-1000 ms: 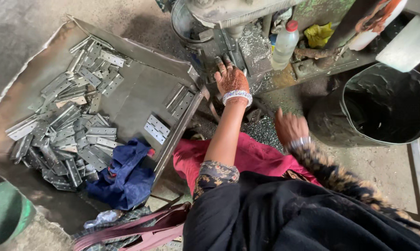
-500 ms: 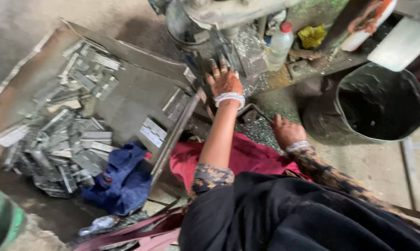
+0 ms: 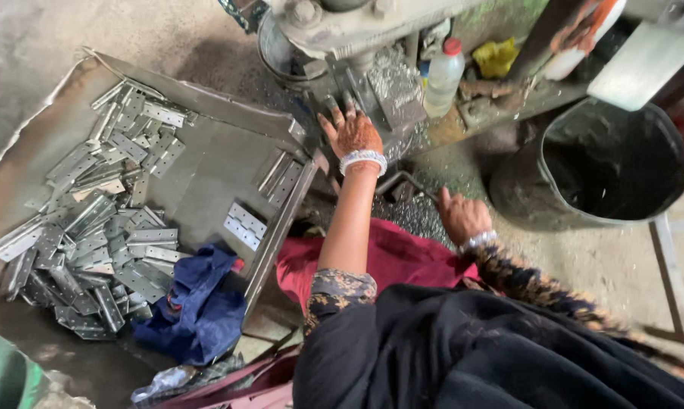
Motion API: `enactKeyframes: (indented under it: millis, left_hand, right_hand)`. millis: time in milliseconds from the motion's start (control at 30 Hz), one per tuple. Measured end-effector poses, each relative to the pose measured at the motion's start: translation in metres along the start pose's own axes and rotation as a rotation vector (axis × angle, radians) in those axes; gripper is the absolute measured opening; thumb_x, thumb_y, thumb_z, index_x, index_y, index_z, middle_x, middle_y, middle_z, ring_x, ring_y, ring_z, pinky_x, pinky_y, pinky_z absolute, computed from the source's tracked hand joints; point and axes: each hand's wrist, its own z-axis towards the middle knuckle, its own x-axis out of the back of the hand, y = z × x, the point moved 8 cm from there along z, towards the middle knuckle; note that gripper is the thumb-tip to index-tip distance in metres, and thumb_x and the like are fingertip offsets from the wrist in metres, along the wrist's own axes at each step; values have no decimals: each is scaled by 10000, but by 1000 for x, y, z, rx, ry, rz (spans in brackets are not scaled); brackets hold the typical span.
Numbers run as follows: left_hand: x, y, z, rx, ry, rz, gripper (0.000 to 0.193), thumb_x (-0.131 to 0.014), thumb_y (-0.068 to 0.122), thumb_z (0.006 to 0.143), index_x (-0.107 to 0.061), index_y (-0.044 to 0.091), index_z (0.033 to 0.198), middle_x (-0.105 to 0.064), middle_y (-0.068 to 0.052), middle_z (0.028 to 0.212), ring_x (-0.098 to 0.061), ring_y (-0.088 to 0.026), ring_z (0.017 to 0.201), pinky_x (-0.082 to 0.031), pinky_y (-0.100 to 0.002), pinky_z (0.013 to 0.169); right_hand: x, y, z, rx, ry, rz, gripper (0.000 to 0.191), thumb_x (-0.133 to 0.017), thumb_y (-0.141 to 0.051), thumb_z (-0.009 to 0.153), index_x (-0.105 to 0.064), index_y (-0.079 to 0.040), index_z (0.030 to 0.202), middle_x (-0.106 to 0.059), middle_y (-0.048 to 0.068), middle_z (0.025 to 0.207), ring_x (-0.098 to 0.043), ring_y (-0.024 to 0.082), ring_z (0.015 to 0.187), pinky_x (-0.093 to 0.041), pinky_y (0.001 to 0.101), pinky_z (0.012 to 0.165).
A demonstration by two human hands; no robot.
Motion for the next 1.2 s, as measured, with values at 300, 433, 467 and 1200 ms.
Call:
enactKeyframes:
  millis: [300, 433, 467, 1200]
  left_hand:
    - [-2, 1, 20, -4, -24, -9, 482, -401, 264, 1033, -524, 147, 1484, -281, 10, 1670, -184, -276, 1557, 4, -628, 1226]
    - [-10, -2, 28, -13, -72, -8, 499, -380, 294, 1040, -482, 152, 1508, -278, 13, 1662, -175, -273, 1549, 26, -630, 1233]
    - [-15, -1, 28, -26, -106, 10, 493, -373, 306, 1048, -477, 157, 1507, -271, 17, 1667, -162, -275, 1559, 31, -625, 1236]
    - [8, 41, -10, 74, 144, -246, 376, -502, 218, 1062, -655, 57, 1365, -559, -163, 1455, -565, -346, 1299, -480, -468, 1086]
  right_hand:
    - [-7, 4, 19, 24, -92, 86, 460, -489, -403, 976, -535, -71, 1291, -700, 102, 755, -709, 270, 689, -510, 408, 568]
    - [-28, 1, -9, -79, -218, 184, 290, -454, -324, 1056, -562, -91, 1192, -703, 102, 804, -719, 267, 683, -508, 411, 567]
    - [-20, 0, -8, -65, -121, 221, 309, -475, -328, 1016, -577, -89, 1184, -704, 95, 767, -716, 277, 683, -505, 428, 570]
    - [78, -10, 85, 181, -5, 83, 212, -549, -191, 969, -703, -59, 906, -734, 117, 758, -734, 293, 721, -551, 429, 590]
